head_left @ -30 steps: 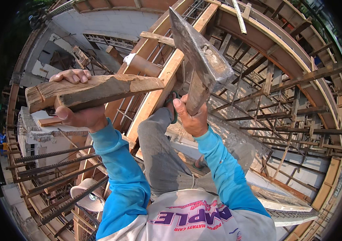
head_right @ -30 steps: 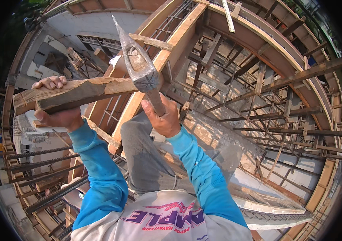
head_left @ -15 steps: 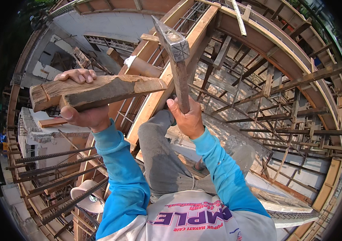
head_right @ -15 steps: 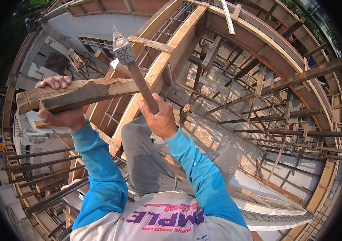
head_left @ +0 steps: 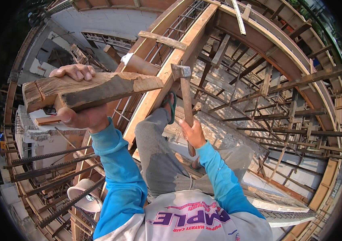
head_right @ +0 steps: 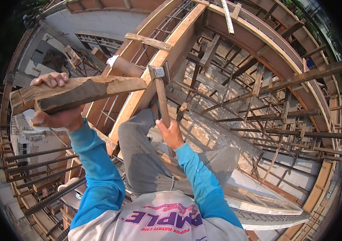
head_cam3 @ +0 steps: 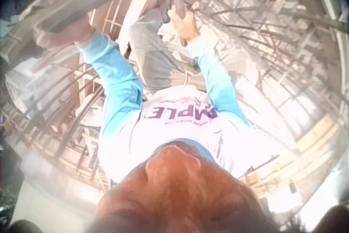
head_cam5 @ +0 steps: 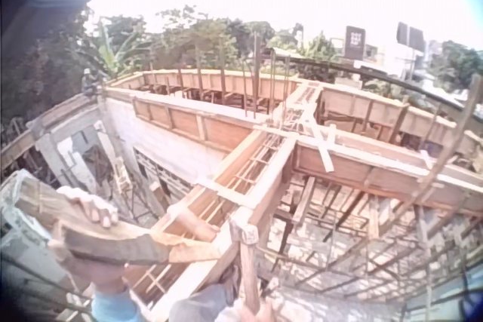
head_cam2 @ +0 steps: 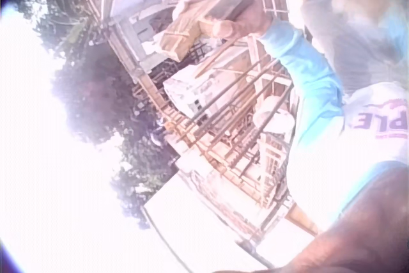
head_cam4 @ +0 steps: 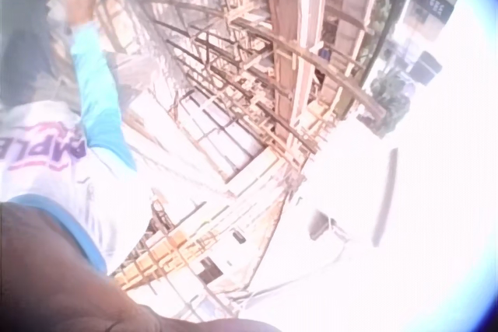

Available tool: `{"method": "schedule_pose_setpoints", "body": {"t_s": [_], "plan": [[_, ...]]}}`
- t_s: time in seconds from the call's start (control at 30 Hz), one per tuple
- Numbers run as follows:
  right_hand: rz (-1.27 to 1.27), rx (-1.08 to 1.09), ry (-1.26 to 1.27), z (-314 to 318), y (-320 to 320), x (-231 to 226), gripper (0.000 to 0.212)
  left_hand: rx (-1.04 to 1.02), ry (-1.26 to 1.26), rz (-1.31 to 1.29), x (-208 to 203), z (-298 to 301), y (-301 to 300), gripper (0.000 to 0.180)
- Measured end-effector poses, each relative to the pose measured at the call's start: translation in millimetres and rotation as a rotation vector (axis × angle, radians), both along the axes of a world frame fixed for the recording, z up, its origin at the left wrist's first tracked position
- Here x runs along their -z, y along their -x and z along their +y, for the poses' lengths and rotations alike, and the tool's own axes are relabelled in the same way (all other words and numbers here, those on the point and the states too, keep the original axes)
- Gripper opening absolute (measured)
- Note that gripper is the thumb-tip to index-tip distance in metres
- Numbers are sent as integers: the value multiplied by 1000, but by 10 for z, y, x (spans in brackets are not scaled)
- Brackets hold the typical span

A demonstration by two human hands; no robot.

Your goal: The person secures wooden blocks into a wooden frame at a height using an axe as a hammer.

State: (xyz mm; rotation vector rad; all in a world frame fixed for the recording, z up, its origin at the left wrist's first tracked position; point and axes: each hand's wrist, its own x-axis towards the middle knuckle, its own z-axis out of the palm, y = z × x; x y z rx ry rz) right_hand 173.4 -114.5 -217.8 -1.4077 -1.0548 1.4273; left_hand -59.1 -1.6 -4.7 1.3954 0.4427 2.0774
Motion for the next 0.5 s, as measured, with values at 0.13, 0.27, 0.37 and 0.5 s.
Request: {"method": "schedule_pose_setpoints", "body": {"t_s": [0.13,0.27,0.37,0.5], "plan": [[37,57,-340,365,141,-557,28,23,-21,16,-2,3,-47,87],[-222,16,-56,359,324,438,27,-100,54,22,-50,-6,-212,86],[-156,-90,293,415,156,549,25,-26,-15,33,37,-33,-49,85],[-63,-121,-19,391,132,-186,29,-15,-39,-24,63,-9,130,85]]}}
